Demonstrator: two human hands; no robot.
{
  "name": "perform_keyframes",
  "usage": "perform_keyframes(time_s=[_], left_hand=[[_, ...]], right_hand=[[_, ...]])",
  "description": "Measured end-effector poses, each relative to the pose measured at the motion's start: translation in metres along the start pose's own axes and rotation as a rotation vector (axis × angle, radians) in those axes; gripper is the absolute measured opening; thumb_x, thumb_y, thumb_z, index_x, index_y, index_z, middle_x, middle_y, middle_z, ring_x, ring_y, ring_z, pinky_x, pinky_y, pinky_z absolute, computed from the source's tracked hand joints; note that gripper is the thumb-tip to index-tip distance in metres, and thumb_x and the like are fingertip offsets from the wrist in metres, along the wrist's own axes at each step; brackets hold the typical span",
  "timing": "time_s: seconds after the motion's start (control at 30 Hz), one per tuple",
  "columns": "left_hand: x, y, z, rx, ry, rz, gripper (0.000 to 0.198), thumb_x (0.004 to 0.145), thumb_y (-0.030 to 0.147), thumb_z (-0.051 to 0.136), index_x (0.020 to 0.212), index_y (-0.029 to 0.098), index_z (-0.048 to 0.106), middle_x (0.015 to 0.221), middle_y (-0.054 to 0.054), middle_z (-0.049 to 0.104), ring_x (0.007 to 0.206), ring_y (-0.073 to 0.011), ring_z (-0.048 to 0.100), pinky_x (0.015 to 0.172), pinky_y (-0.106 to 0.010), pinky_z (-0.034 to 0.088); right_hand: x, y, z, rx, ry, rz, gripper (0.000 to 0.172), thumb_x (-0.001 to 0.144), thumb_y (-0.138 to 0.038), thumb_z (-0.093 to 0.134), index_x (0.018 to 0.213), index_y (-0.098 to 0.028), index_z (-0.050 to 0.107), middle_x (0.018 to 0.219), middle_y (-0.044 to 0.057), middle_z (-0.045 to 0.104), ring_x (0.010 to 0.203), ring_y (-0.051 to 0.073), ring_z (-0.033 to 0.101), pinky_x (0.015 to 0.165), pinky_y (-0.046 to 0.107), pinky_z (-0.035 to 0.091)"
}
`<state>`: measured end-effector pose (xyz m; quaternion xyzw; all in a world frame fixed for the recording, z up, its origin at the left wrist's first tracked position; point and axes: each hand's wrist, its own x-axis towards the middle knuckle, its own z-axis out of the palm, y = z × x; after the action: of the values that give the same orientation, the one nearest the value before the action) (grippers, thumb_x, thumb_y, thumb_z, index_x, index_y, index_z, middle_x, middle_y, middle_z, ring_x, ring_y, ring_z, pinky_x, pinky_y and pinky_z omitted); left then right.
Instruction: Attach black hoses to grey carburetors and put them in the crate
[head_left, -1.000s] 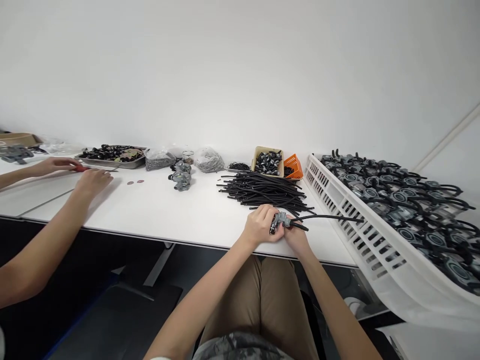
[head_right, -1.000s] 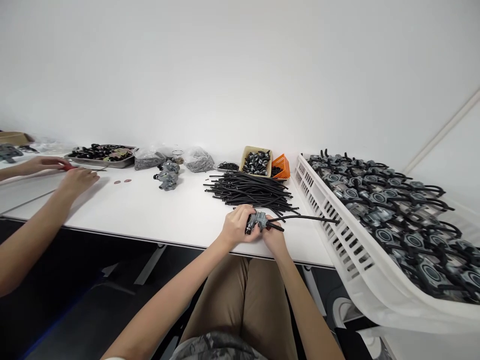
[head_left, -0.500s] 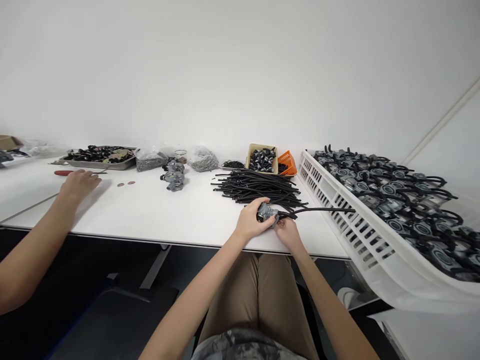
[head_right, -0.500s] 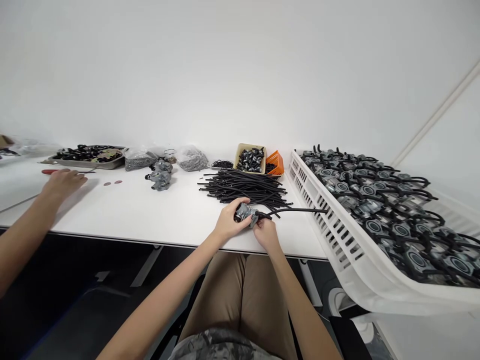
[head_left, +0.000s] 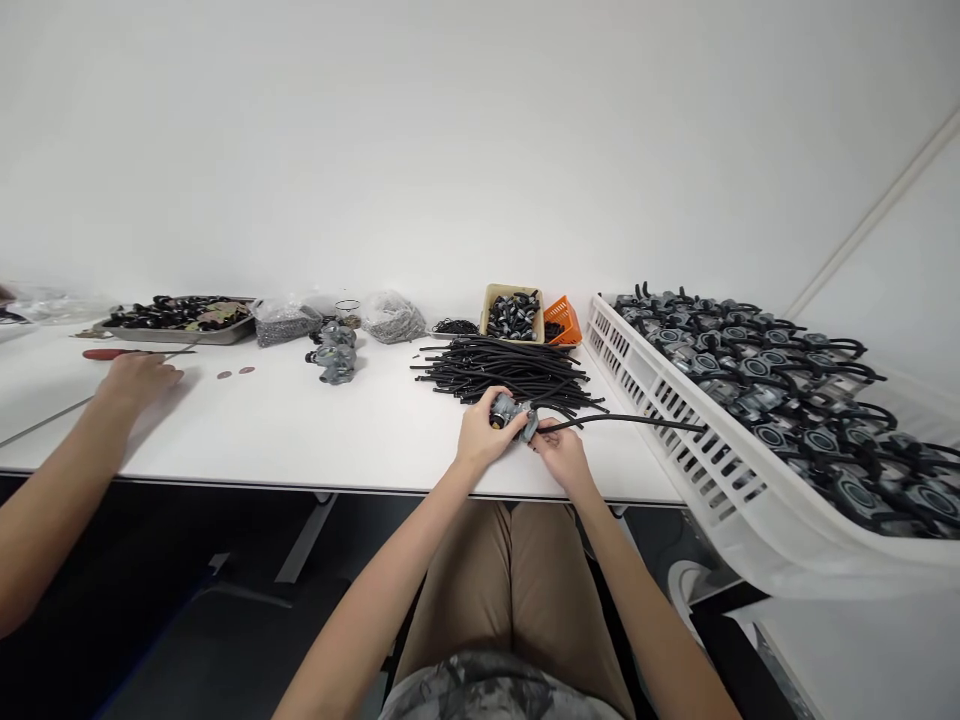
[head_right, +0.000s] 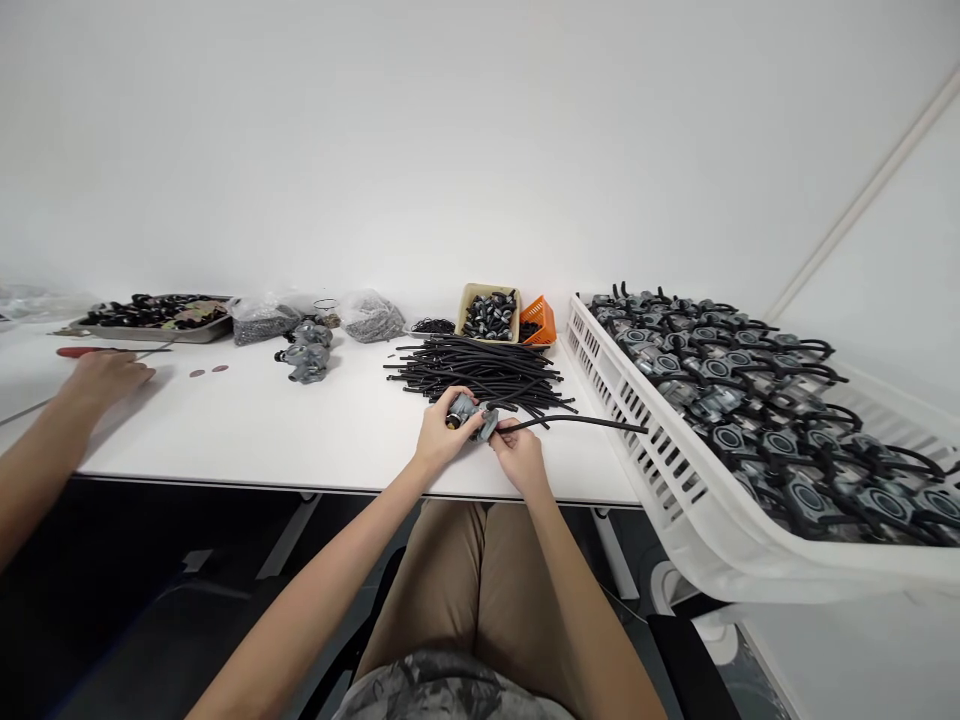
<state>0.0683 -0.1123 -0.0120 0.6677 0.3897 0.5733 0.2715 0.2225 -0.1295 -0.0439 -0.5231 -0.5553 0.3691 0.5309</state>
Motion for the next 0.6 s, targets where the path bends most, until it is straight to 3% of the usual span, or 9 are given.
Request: perform_keyframes(time_s=[0.2, 0.33, 0.6], left_hand=[[0.002, 0.002, -0.001, -0.1, 0.137, 0.015, 0.025, 0.078, 0.039, 0.068, 0.095, 0.022, 0.06, 0.084, -0.001, 0.067, 0.07, -0.0162, 0.058, 0.068, -0.026, 0.044], [0.002, 0.003, -0.004, -0.157, 0.209, 0.017, 0.024, 0.079, 0.04, 0.067, 0.094, 0.022, 0.06, 0.086, -0.002, 0.066, 0.075, -0.0172, 0.058, 0.073, -0.027, 0.044], [0.006, -0.012, -0.004, -0.313, 0.254, -0.111, 0.038, 0.076, 0.056, 0.064, 0.093, 0.022, 0.061, 0.089, -0.004, 0.065, 0.084, -0.0209, 0.061, 0.079, -0.031, 0.048]], right_hand=[[0.007, -0.008, 0.002, 0.201, -0.027, 0.071, 0.041, 0.061, -0.053, 0.076, 0.08, -0.019, 0.067, 0.067, 0.007, 0.073, 0.063, 0.022, 0.067, 0.063, 0.036, 0.054], [0.008, -0.012, 0.011, 0.28, -0.034, 0.099, 0.041, 0.059, -0.053, 0.079, 0.077, -0.017, 0.068, 0.068, 0.006, 0.073, 0.063, 0.021, 0.067, 0.064, 0.035, 0.055], [0.002, -0.007, 0.021, 0.427, 0.016, 0.115, 0.039, 0.062, -0.052, 0.078, 0.076, -0.019, 0.064, 0.085, 0.008, 0.075, 0.086, 0.024, 0.072, 0.087, 0.04, 0.056]])
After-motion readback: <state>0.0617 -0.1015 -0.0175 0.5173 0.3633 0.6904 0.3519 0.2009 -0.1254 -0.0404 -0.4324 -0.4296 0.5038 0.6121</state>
